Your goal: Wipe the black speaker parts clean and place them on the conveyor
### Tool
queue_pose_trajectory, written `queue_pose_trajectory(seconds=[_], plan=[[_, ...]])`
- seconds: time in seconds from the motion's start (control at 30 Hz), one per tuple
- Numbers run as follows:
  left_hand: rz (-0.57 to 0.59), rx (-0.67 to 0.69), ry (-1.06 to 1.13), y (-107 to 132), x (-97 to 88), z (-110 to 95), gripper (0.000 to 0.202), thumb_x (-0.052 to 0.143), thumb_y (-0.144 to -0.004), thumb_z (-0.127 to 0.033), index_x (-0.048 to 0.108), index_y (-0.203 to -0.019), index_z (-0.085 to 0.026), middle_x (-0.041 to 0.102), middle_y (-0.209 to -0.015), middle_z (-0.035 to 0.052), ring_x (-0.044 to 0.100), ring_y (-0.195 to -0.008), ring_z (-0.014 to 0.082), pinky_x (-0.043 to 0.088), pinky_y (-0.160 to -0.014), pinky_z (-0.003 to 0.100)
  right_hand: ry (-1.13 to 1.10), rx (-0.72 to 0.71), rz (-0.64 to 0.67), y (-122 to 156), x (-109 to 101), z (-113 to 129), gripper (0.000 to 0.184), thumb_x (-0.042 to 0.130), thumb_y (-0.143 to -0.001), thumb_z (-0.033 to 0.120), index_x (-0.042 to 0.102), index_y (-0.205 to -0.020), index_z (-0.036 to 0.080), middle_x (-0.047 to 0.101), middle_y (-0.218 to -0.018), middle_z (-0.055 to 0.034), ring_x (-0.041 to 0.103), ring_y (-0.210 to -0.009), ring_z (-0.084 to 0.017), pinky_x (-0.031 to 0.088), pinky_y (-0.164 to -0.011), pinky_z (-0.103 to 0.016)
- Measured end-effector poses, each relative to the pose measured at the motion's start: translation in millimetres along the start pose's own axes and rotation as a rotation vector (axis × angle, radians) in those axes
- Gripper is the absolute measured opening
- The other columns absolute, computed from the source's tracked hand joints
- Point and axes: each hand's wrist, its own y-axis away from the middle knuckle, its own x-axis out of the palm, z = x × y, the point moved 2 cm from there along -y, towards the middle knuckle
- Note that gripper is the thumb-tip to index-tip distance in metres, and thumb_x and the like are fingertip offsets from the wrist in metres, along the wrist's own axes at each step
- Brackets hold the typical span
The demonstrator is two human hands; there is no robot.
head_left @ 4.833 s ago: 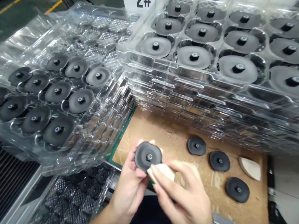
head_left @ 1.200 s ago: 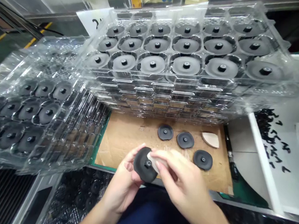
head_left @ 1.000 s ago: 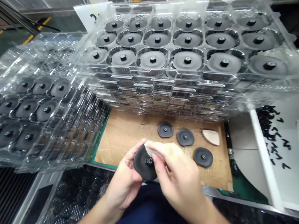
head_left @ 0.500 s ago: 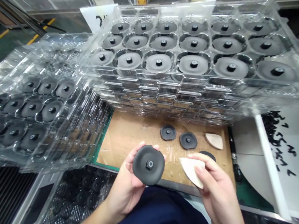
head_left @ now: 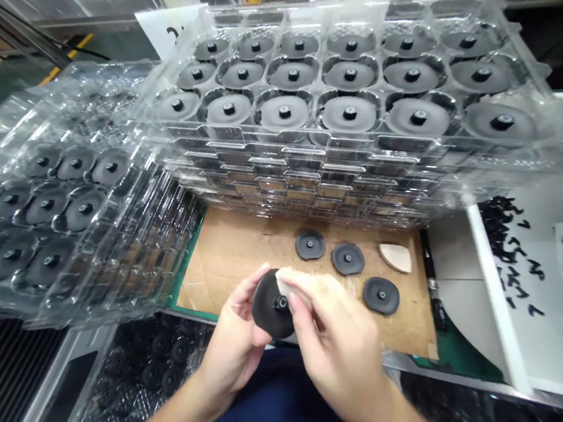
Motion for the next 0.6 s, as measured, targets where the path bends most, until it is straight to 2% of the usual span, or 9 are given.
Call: queue_pose_trajectory(seconds=[0.03,0.07,0.17,0.2,0.23,0.33,0.37,0.5,0.6], plan=[[0.011,-0.004,-0.004,0,1.0,0,0.061,0.089,-0.039,-0.025,0.071,-0.097,-0.034,0.075,-0.096,-0.0037,0.067,-0.085,0.0108,0.050,-0.076,0.015,-0.020,0.029,-0.027,2,-2,0,0.023,0.047,-0.088,0.010,0.064,-0.104,0.011,0.068,-0.092,-0.0078,0.063,-0.082,-0.014,0.048,-0.075,-0.024],[0.027,-0.007,-0.004,0,2.3,0,0.061,0.089,-0.040,-0.026,0.071,-0.097,-0.034,0.074,-0.098,-0.0030,0.068,-0.086,0.0124,0.051,-0.078,0.017,-0.079,0.092,0.011,5,-3,-2,0.022,0.048,-0.088,0.012,0.065,-0.103,0.013,0.069,-0.090,-0.0072,0.063,-0.080,-0.014,0.048,-0.073,-0.023],[0.073,-0.014,0.025,-1,6.3,-3,0.060,0.088,-0.045,-0.031,0.068,-0.101,-0.034,0.072,-0.107,-0.0009,0.068,-0.091,0.0177,0.051,-0.084,0.025,-0.465,0.382,0.344,21,-3,-10,0.016,0.056,-0.086,0.025,0.071,-0.089,0.019,0.069,-0.078,-0.0021,0.059,-0.063,-0.011,0.044,-0.055,-0.019],[0.088,-0.013,0.042,-2,7.2,-3,0.059,0.087,-0.046,-0.032,0.068,-0.102,-0.034,0.072,-0.108,-0.0008,0.068,-0.091,0.0183,0.051,-0.084,0.025,-0.592,0.476,0.382,27,-4,-14,0.016,0.059,-0.084,0.030,0.071,-0.085,0.020,0.069,-0.077,-0.0011,0.058,-0.061,-0.011,0.043,-0.053,-0.019],[0.103,-0.015,0.055,-2,7.8,-3,0.059,0.086,-0.047,-0.033,0.067,-0.103,-0.034,0.071,-0.108,-0.0005,0.068,-0.093,0.0191,0.051,-0.084,0.025,-0.686,0.567,0.342,33,-6,-20,0.016,0.062,-0.082,0.034,0.072,-0.084,0.021,0.069,-0.078,-0.0007,0.058,-0.061,-0.011,0.042,-0.052,-0.018],[0.137,-0.039,0.069,-5,7.6,-1,0.061,0.086,-0.048,-0.033,0.066,-0.106,-0.033,0.070,-0.110,0.0016,0.066,-0.099,0.0229,0.051,-0.085,0.028,-0.765,0.780,-0.035,50,-11,-43,0.019,0.067,-0.078,0.038,0.070,-0.090,0.024,0.069,-0.083,-0.0007,0.058,-0.065,-0.012,0.043,-0.055,-0.018],[0.137,-0.046,0.071,-5,6.9,-1,0.061,0.086,-0.049,-0.033,0.066,-0.106,-0.033,0.069,-0.111,0.0024,0.066,-0.100,0.0238,0.051,-0.086,0.029,-0.762,0.820,-0.120,54,-11,-49,0.021,0.068,-0.077,0.039,0.069,-0.091,0.024,0.068,-0.084,-0.0010,0.057,-0.065,-0.012,0.043,-0.054,-0.018],[0.101,-0.079,0.087,-3,6.0,-2,0.063,0.085,-0.050,-0.034,0.064,-0.109,-0.032,0.069,-0.112,0.0029,0.067,-0.096,0.0225,0.052,-0.084,0.028,-0.706,0.913,-0.184,63,-6,-58,0.030,0.069,-0.075,0.041,0.067,-0.098,0.022,0.066,-0.078,-0.0026,0.055,-0.060,-0.013,0.040,-0.046,-0.019],[0.086,-0.137,0.082,-1,9.5,-3,0.067,0.086,-0.050,-0.033,0.062,-0.113,-0.034,0.069,-0.112,0.0022,0.067,-0.097,0.0220,0.051,-0.085,0.028,-0.568,0.846,-0.213,53,-6,-44,0.026,0.065,-0.080,0.039,0.066,-0.099,0.021,0.067,-0.080,-0.0030,0.059,-0.064,-0.015,0.045,-0.051,-0.021]])
